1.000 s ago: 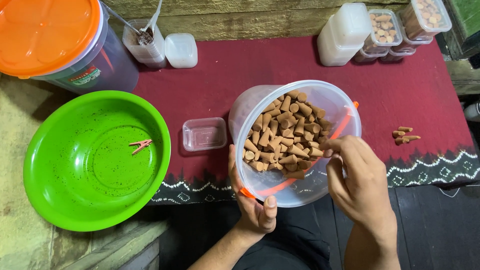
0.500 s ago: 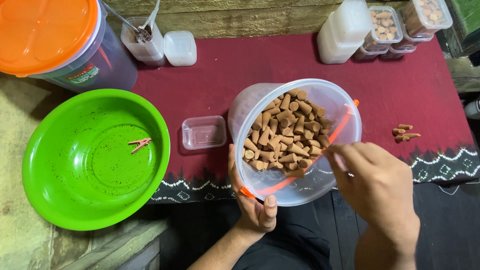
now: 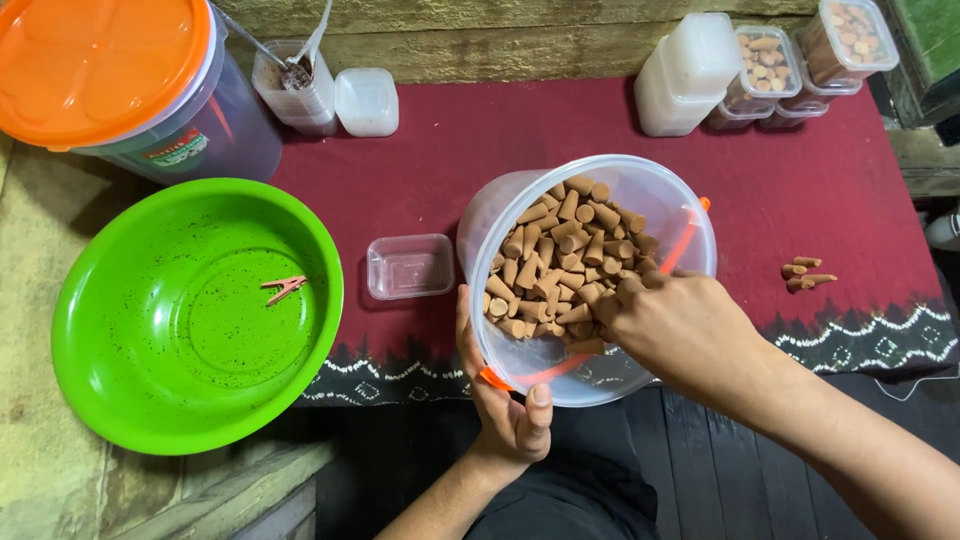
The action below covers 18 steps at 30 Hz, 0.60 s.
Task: The person is inspecting incense cones by picking them out of a large bowl, examining them for quality, and placing selected ones on the table.
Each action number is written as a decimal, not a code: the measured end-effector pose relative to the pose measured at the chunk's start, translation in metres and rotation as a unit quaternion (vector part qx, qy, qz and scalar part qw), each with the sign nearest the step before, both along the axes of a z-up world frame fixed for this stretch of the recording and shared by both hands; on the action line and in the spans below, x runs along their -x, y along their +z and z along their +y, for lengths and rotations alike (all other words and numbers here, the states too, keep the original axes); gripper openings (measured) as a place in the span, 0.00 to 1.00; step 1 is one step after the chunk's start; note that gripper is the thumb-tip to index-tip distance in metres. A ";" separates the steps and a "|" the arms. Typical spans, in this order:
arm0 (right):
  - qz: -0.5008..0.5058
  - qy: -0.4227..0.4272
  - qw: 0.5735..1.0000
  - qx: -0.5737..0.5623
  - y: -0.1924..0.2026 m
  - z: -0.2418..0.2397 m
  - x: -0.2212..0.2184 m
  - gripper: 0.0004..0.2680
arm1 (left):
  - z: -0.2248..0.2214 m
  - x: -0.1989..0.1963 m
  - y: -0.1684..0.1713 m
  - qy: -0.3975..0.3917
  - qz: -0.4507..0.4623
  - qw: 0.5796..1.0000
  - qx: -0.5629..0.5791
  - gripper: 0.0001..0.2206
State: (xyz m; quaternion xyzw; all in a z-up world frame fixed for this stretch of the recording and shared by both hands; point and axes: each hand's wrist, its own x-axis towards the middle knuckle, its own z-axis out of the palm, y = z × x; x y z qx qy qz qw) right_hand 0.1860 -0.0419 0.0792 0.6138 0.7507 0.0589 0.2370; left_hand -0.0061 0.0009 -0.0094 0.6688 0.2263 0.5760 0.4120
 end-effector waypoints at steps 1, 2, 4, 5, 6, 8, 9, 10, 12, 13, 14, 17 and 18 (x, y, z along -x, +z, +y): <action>0.000 -0.002 1.000 0.000 -0.001 0.000 0.001 0.07 | 0.000 0.000 0.002 -0.002 0.000 1.000 0.000 0.35; -0.020 0.009 1.000 -0.019 -0.001 0.000 0.002 0.03 | 0.000 0.000 0.004 -0.007 0.006 1.000 0.011 0.37; -0.039 0.021 0.998 -0.038 -0.004 -0.001 0.003 0.04 | -0.001 0.001 0.005 -0.011 0.013 1.000 0.021 0.38; -0.053 0.012 0.998 -0.031 -0.006 -0.001 0.003 0.09 | -0.001 0.002 0.004 -0.017 0.023 0.999 0.019 0.38; -0.066 0.002 0.998 -0.024 -0.008 -0.001 0.003 0.14 | -0.001 0.003 0.002 -0.023 0.032 0.999 0.017 0.37; -0.041 0.006 0.999 -0.020 -0.010 -0.003 0.000 0.14 | -0.002 0.002 -0.001 -0.019 0.031 0.999 0.000 0.36; -0.015 0.012 1.000 -0.016 -0.011 -0.004 -0.002 0.15 | -0.002 0.002 -0.003 -0.012 0.031 0.999 -0.015 0.35; -0.016 0.013 1.000 -0.016 -0.010 -0.003 -0.001 0.15 | -0.002 0.001 -0.003 -0.011 0.031 0.999 -0.015 0.35; -0.025 -0.020 0.999 0.024 -0.007 -0.002 0.000 0.10 | -0.003 0.001 -0.004 -0.018 0.020 0.999 -0.019 0.34; -0.026 -0.020 0.999 0.023 -0.003 -0.001 -0.003 0.10 | -0.003 0.000 -0.002 -0.018 0.020 0.999 -0.020 0.34; -0.001 -0.043 0.999 0.033 0.001 0.000 -0.005 0.09 | -0.003 0.000 0.000 -0.019 0.012 1.000 -0.010 0.34; 0.097 -0.077 0.992 -0.010 0.023 -0.003 -0.013 0.07 | 0.002 0.000 0.012 -0.037 -0.014 0.999 0.028 0.36; 0.170 -0.086 0.980 -0.060 0.033 -0.006 -0.016 0.11 | 0.003 0.000 0.017 -0.054 -0.033 0.996 0.060 0.38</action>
